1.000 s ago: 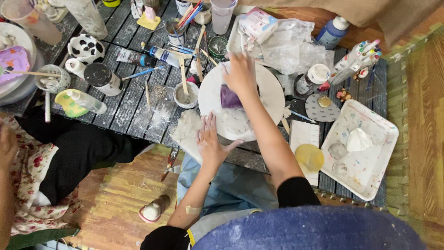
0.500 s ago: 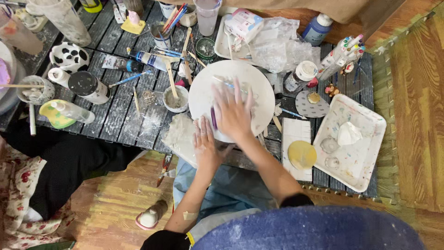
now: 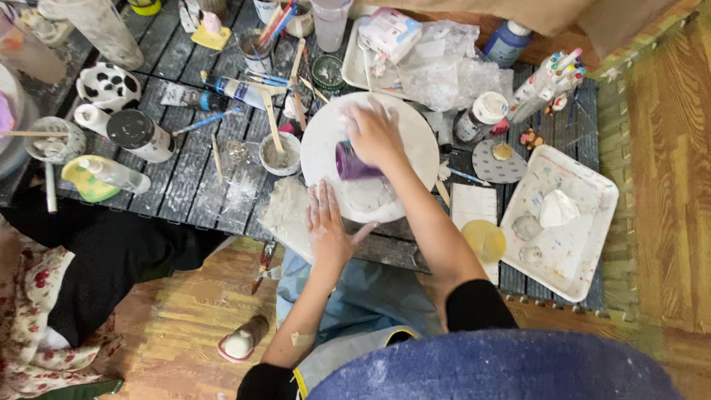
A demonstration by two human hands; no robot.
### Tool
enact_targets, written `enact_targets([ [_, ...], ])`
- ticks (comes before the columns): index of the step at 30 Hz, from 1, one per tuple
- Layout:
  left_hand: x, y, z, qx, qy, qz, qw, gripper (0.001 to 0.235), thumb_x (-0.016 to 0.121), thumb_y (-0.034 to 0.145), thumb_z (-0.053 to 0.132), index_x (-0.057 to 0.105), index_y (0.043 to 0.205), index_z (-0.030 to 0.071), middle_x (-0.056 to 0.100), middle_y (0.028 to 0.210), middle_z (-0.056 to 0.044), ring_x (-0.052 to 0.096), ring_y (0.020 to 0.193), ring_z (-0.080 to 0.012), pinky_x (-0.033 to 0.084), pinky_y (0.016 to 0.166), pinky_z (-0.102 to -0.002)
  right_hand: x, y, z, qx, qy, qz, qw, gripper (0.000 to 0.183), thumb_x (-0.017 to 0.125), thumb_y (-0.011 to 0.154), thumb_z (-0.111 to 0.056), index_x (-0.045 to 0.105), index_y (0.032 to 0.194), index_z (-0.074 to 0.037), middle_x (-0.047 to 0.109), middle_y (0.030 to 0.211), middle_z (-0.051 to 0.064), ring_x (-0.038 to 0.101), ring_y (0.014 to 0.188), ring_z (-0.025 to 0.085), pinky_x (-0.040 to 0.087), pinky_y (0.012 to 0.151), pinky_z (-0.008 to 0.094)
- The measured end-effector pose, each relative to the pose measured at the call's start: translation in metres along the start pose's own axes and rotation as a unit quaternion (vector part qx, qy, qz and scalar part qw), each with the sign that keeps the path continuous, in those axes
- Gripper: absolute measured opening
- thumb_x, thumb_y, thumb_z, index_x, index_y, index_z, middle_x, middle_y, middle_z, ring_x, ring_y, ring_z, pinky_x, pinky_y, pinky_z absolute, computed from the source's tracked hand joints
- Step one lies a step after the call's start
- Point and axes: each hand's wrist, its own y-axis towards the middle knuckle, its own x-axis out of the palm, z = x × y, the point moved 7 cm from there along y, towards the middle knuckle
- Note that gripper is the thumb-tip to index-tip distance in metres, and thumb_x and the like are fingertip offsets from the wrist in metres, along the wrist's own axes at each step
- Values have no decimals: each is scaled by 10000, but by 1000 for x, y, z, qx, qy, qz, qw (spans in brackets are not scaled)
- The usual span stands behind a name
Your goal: The person kneads and shapes a lump of grey clay on a white plate using their hands. They repeatedly flatten, fold, and press the clay, occasionally using a small brush to smooth the surface. The person also uses a purple container to press into the clay and continues to manipulate the material by hand.
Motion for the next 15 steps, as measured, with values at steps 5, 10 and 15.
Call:
enact_targets([
  [5,4,-4,-2,4,-29,10,1000,1258,810,712,658,259,1563,-86,260,1655,-241,229,1537,-445,260,1192,-590,-31,-117,-34,-94,-58,95,989,325,463,1027,-253,669,1269,-186,652,1333,93,500,1390,362,233,1187,638],
  [10,5,-10,-3,11,-11,17,1000,1219,817,731,609,257,1576,-69,274,1668,-225,249,1548,-436,264,1211,-586,-55,-185,-50,-143,-32,188,971,451,566,965,-293,616,1370,-101,627,1348,170,529,1298,366,289,1160,571],
  [15,2,-8,-1,28,-20,43,998,1213,785,762,667,283,1566,-90,291,1652,-245,253,1539,-457,276,1202,-585,-45,-109,-37,-136,-88,158,974,283,539,956,-277,699,1162,-169,700,1200,122,610,1241,319,292,1186,582],
])
